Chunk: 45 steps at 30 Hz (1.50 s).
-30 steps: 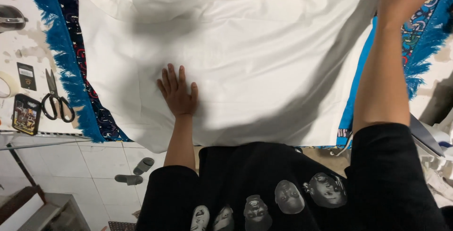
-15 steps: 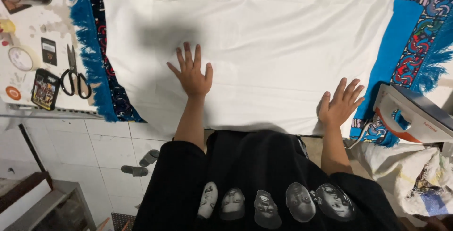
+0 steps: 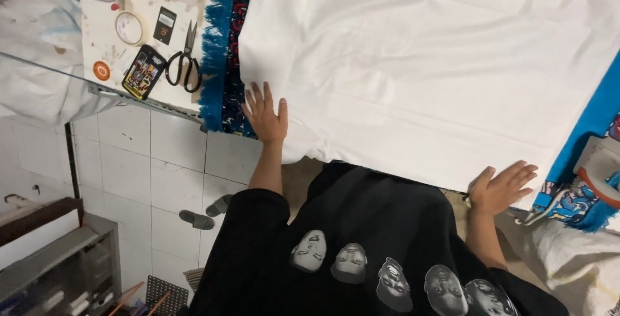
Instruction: The person unfolds a white shirt on a patterned mat, smooths it by hand, sprays it with water, and irons it with a handheld iron. They repeatedly adjust the shirt's position and continue ironing different sections.
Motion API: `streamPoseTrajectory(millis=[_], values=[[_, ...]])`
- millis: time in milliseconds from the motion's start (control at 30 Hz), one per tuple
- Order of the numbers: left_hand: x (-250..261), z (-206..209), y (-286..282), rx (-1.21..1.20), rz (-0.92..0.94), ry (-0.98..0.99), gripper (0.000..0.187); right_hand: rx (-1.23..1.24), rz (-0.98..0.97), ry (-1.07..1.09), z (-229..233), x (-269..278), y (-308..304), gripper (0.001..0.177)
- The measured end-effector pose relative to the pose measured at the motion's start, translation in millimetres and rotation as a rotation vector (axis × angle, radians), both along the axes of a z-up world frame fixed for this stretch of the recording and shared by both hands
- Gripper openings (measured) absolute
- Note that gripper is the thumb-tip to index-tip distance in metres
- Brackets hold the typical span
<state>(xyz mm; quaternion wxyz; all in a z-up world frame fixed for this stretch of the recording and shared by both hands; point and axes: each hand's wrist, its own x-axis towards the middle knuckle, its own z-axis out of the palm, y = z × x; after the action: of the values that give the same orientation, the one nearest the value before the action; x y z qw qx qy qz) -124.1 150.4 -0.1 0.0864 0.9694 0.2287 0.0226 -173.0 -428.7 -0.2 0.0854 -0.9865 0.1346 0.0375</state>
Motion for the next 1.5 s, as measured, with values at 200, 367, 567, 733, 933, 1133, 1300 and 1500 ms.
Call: streamPoseTrajectory(millis=[200, 367, 567, 733, 933, 1133, 1300, 1500], values=[[-23, -2, 26, -0.207, 0.269, -0.172, 0.094, -0.026, -0.067, -0.044, -15, -11, -12, 0.062], [-48, -26, 17, -0.092, 0.431, -0.230, 0.037, 0.114, -0.160, 0.207, 20, 5, 3, 0.068], [-54, -13, 29, -0.850, 0.775, -0.433, 0.047, 0.145, -0.150, 0.281, 20, 6, -7, 0.075], [-71, 14, 22, -0.791, 0.759, -0.257, 0.056, 0.124, -0.099, 0.192, 37, -1, 0, 0.068], [-126, 30, -7, -1.070, 0.625, 0.041, 0.062, 0.047, -0.002, 0.093, 57, -36, 2, 0.073], [-148, 4, -15, -0.963, 0.855, -0.299, 0.019, 0.081, 0.237, 0.092, 38, -68, -48, 0.072], [-141, 24, -24, -0.788, 0.827, -0.323, 0.022, 0.105, 0.341, 0.066, 26, -76, -75, 0.072], [-139, 47, -50, -0.111, 0.634, 0.137, 0.041, -0.056, 0.306, -0.397, 3, -99, -118, 0.073]])
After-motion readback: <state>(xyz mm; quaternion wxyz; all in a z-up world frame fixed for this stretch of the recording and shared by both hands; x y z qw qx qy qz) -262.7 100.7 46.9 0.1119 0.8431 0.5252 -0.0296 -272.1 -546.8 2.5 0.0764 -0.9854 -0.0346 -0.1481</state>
